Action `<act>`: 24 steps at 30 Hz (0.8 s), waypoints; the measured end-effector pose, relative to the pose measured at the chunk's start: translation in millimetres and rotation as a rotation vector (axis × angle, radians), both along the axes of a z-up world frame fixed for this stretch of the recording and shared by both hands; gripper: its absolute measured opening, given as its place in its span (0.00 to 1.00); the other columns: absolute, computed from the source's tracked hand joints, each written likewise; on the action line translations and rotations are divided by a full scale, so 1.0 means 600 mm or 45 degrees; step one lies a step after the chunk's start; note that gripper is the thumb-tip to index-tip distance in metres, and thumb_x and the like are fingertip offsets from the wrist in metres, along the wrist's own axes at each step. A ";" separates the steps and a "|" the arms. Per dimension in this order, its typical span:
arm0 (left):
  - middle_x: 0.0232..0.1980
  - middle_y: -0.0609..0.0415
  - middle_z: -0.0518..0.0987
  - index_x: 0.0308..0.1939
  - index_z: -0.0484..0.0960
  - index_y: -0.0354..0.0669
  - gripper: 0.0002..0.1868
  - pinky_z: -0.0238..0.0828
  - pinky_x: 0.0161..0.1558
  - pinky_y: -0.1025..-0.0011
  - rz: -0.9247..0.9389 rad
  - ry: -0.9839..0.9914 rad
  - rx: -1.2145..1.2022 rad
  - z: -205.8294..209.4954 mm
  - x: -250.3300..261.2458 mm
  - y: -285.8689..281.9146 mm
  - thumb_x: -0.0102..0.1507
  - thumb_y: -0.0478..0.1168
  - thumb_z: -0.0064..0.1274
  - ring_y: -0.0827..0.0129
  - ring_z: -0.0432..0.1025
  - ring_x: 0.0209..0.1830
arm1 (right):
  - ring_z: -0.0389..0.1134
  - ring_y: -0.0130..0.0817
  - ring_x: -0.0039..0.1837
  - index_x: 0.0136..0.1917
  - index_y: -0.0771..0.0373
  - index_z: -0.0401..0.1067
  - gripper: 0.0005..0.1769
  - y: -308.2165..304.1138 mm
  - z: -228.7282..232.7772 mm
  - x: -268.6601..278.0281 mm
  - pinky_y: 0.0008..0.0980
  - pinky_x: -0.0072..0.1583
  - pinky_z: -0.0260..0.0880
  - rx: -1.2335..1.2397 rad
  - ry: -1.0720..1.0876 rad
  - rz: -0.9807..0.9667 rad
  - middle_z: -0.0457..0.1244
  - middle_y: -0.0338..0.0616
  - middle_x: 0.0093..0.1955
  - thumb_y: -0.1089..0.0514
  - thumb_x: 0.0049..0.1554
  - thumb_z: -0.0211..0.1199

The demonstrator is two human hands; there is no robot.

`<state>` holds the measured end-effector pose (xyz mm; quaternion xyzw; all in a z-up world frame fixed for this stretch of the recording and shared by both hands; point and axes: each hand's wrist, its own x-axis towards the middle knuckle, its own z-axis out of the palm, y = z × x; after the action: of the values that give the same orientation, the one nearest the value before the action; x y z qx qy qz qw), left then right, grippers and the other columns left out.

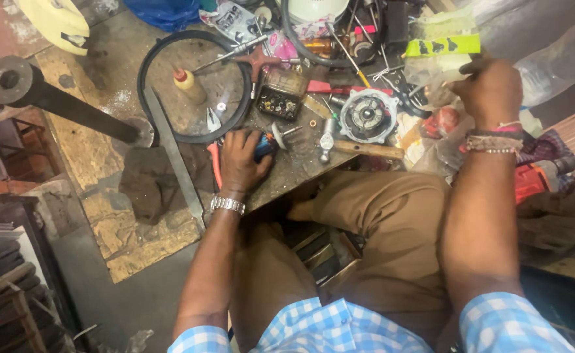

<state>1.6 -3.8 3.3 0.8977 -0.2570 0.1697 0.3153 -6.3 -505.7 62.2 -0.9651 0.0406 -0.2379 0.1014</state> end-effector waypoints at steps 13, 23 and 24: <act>0.55 0.45 0.74 0.56 0.77 0.40 0.31 0.64 0.59 0.55 0.027 -0.022 0.074 0.003 -0.007 -0.004 0.50 0.41 0.67 0.48 0.67 0.57 | 0.65 0.48 0.54 0.48 0.58 0.78 0.09 0.381 0.067 0.025 0.46 0.54 0.65 -0.052 -0.162 0.597 0.65 0.45 0.47 0.56 0.54 0.73; 0.55 0.45 0.73 0.59 0.76 0.43 0.36 0.58 0.55 0.51 0.016 0.083 0.292 0.034 -0.007 0.000 0.49 0.47 0.68 0.49 0.65 0.57 | 0.66 0.50 0.55 0.50 0.57 0.80 0.07 0.361 0.034 0.045 0.48 0.55 0.65 -0.004 -0.028 0.506 0.67 0.44 0.49 0.56 0.58 0.70; 0.55 0.44 0.73 0.59 0.76 0.43 0.37 0.58 0.54 0.51 0.003 0.072 0.292 0.035 -0.005 0.000 0.47 0.48 0.68 0.49 0.64 0.56 | 0.65 0.50 0.55 0.50 0.57 0.81 0.06 0.357 0.027 0.050 0.48 0.56 0.65 0.013 -0.002 0.485 0.68 0.45 0.49 0.56 0.60 0.69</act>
<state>-1.2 -3.7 24.3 0.9326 -0.2645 0.1142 0.2173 23.4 -291.2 78.5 -0.9546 -0.1419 -0.2151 0.1497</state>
